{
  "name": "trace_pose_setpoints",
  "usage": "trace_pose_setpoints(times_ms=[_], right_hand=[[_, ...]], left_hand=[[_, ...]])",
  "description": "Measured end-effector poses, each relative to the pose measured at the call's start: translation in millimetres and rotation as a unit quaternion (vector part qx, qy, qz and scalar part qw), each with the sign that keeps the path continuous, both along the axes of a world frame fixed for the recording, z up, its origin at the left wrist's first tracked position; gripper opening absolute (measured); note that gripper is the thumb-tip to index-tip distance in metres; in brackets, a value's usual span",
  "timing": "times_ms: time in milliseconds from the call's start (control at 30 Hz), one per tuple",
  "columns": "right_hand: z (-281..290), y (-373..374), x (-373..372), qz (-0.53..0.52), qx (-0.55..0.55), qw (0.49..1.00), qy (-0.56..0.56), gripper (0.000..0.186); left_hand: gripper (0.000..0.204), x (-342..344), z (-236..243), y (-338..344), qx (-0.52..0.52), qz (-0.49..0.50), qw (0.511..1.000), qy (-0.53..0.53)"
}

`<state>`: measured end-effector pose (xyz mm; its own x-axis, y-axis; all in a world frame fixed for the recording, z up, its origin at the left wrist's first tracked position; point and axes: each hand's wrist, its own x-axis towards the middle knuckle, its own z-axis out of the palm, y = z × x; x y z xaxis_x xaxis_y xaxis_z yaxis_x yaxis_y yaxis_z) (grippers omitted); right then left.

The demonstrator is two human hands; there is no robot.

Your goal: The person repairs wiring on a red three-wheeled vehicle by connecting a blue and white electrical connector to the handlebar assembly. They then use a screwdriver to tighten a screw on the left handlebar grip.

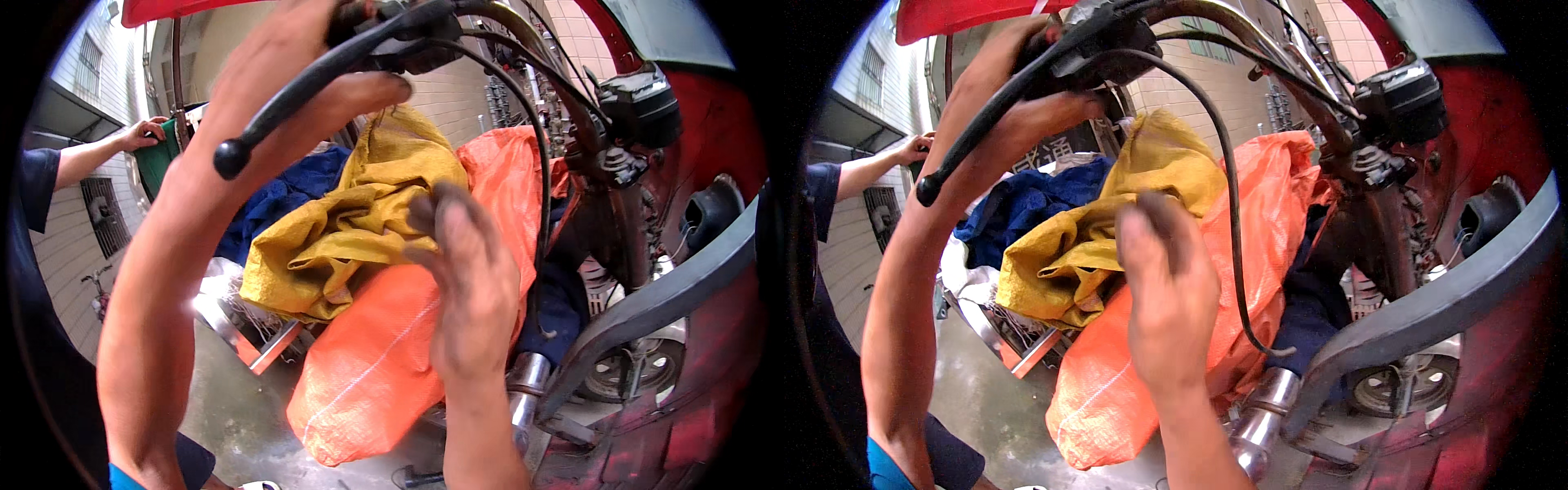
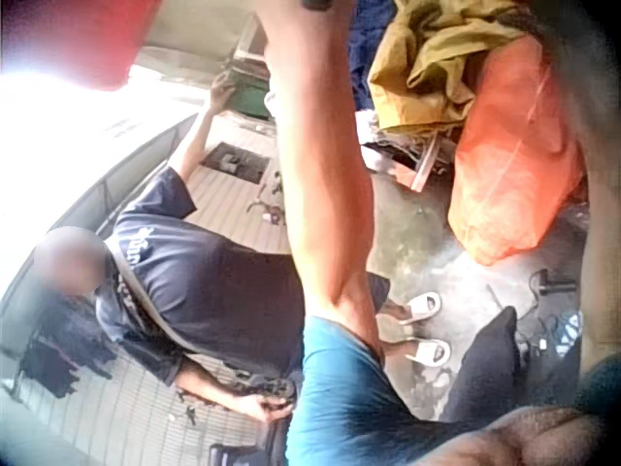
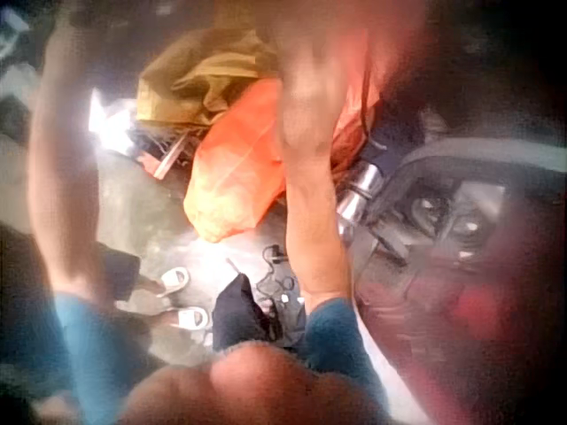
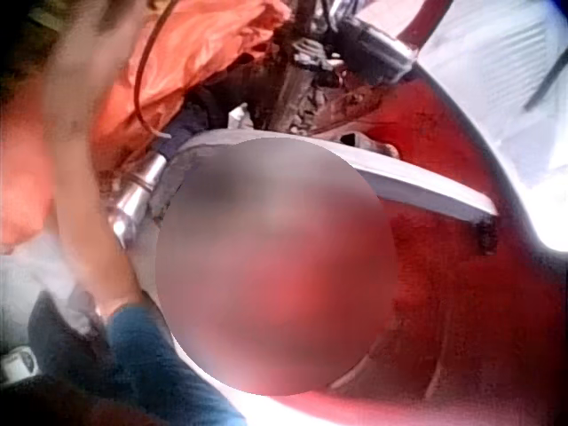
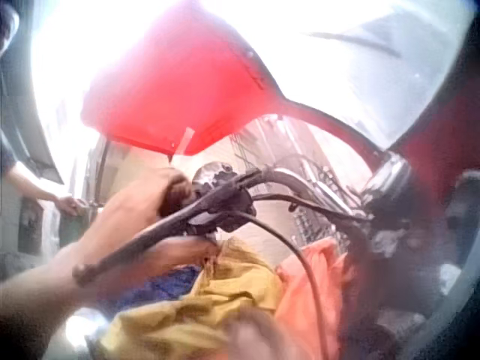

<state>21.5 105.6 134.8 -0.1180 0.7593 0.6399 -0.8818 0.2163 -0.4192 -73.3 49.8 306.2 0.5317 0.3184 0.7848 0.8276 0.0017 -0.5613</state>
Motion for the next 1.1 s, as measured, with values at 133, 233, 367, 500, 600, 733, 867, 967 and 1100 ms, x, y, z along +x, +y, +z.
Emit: trace_pose_setpoints(times_ms=[133, 233, 367, 500, 600, 733, 867, 967, 1100], right_hand=[[-51.7, -13.9, 1.1, -0.083, -0.114, 0.99, 0.001, 0.041], [-83.1, -40.6, 30.8, -0.155, -0.012, 0.984, -0.087, 0.036], [-70.8, -27.4, 43.2, -0.206, -0.019, 0.975, -0.082, 0.032], [-80.7, -22.4, 48.1, -0.139, -0.039, 0.987, -0.07, 0.038], [-85.1, -23.6, 45.1, -0.119, 0.061, 0.978, -0.163, 0.05], [-77.1, -14.4, 31.0, -0.204, 0.165, 0.96, -0.095, 0.039], [-62.9, -20.2, 20.7, -0.112, 0.118, 0.985, -0.053, 0.038], [-48.2, -6.1, 15.8, -0.207, 0.112, 0.966, -0.106, 0.032], [-10.5, -1.0, 41.7, 0.018, 0.069, 0.996, 0.044, 0.029]], left_hand=[[0.03, -34.8, -72.3, -32.2, 0.095, -0.166, 0.976, -0.105], [0.019, -40.6, -153.7, -99.7, 0.043, -0.118, 0.973, -0.196], [0.028, -15.6, -212.3, -78.7, -0.034, -0.062, 0.975, -0.212], [0.049, 11.7, -200.5, -37.4, -0.085, -0.1, 0.964, -0.23], [0.055, 13.5, -196.3, -25.3, -0.085, -0.134, 0.966, -0.206], [0.058, 19.8, -186.4, -11.5, -0.093, -0.127, 0.97, -0.185], [0.072, 14.6, -190.5, -5.6, -0.111, -0.184, 0.954, -0.21], [0.077, 9.2, -183.8, 4.2, -0.089, -0.202, 0.952, -0.212], [0.066, 19.7, -162.8, 4.6, -0.132, -0.369, 0.797, -0.46]])
